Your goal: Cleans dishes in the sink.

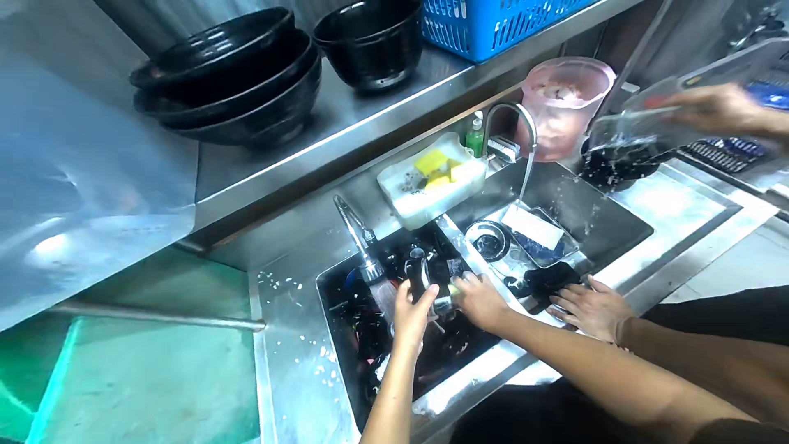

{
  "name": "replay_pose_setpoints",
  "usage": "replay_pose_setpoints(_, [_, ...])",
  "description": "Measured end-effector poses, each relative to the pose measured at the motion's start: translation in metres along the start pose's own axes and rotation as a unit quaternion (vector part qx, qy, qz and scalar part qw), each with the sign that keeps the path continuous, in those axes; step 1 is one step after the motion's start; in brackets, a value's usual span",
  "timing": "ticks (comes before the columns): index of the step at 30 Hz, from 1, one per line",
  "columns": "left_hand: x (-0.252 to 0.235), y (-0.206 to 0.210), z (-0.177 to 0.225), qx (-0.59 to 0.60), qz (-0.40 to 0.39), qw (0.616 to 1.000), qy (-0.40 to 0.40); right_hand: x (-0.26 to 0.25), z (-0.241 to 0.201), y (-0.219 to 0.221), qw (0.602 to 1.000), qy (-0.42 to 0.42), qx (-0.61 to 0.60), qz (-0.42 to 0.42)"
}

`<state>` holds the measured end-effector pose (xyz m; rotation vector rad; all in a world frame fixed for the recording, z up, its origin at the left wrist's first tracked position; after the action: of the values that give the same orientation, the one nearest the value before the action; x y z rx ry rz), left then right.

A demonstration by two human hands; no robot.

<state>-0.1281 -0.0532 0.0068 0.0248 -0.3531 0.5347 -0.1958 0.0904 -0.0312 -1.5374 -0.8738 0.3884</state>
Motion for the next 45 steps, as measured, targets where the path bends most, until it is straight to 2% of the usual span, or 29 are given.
replay_pose_setpoints(3, [0.013,-0.008,-0.003,0.065,-0.007,0.994,0.091,0.011,-0.011,-0.026,0.997,0.017,-0.076,0.01])
replay_pose_setpoints(5, [0.026,0.001,-0.014,0.115,0.009,0.989,0.091,0.019,-0.031,-0.043,0.988,0.021,-0.151,0.02])
replay_pose_setpoints(7, [0.034,0.007,-0.022,0.14,0.061,0.985,0.082,0.029,-0.055,-0.049,0.98,0.009,-0.197,0.041])
replay_pose_setpoints(9, [0.031,-0.001,-0.017,0.133,0.111,0.979,0.104,0.032,-0.071,-0.046,0.979,-0.037,-0.178,0.092])
replay_pose_setpoints(12, [0.025,-0.01,-0.014,0.12,0.11,0.981,0.104,0.033,-0.065,-0.04,0.979,-0.113,-0.106,0.132])
replay_pose_setpoints(13, [0.024,-0.011,-0.015,0.126,0.111,0.981,0.097,0.027,-0.056,-0.039,0.982,-0.117,-0.08,0.123])
replay_pose_setpoints(16, [0.02,-0.011,-0.019,0.137,0.125,0.98,0.072,0.005,-0.029,-0.04,0.993,-0.071,0.008,0.098])
replay_pose_setpoints(19, [0.015,-0.008,-0.015,0.117,0.124,0.984,0.06,-0.001,-0.03,-0.044,0.994,-0.005,0.045,0.097])
replay_pose_setpoints(22, [0.009,-0.008,-0.007,0.088,0.124,0.986,0.066,0.008,-0.047,-0.044,0.993,0.027,-0.11,0.038])
replay_pose_setpoints(24, [0.009,-0.007,-0.003,0.086,0.122,0.987,0.068,0.02,-0.067,-0.047,0.975,-0.011,-0.221,0.011])
replay_pose_setpoints(26, [0.01,-0.006,0.002,0.077,0.113,0.988,0.074,0.027,-0.072,-0.049,0.965,-0.042,-0.259,0.011])
replay_pose_setpoints(28, [0.01,-0.004,0.002,0.076,0.106,0.989,0.074,0.029,-0.063,-0.044,0.973,-0.075,-0.209,0.055])
replay_pose_setpoints(30, [0.01,-0.002,-0.004,0.073,0.106,0.989,0.072,0.023,-0.046,-0.04,0.988,-0.089,-0.105,0.067])
replay_pose_setpoints(33, [0.012,0.002,-0.014,0.074,0.103,0.99,0.066,0.007,-0.015,-0.041,0.998,-0.039,0.022,0.042])
replay_pose_setpoints(35, [0.011,0.001,-0.011,0.075,0.101,0.989,0.075,0.008,-0.017,-0.045,0.999,0.0,0.0,0.036])
replay_pose_setpoints(36, [0.01,0.0,-0.008,0.078,0.1,0.989,0.081,0.011,-0.024,-0.045,0.998,0.012,-0.057,0.029])
replay_pose_setpoints(38, [0.008,0.001,-0.004,0.082,0.096,0.988,0.088,0.021,-0.048,-0.044,0.982,0.002,-0.19,0.017])
replay_pose_setpoints(40, [0.008,0.001,0.001,0.068,0.102,0.988,0.094,0.026,-0.066,-0.042,0.972,-0.023,-0.233,0.014])
replay_pose_setpoints(42, [0.009,-0.002,0.001,0.057,0.106,0.989,0.087,0.021,-0.057,-0.038,0.982,-0.043,-0.182,0.035])
replay_pose_setpoints(45, [0.014,-0.004,-0.008,0.065,0.128,0.988,0.063,0.007,-0.024,-0.037,0.998,-0.034,-0.037,0.049])
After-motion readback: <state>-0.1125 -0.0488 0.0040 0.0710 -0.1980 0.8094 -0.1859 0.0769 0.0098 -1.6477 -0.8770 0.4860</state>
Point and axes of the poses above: each hand's wrist, its own x-axis away from the middle knuckle, its own y-axis out of the palm, z = x × y, the point moved 8 cm from there along -x, towards the middle knuckle, and after that the axes turned 3 degrees about y, right-handed, at the moved point
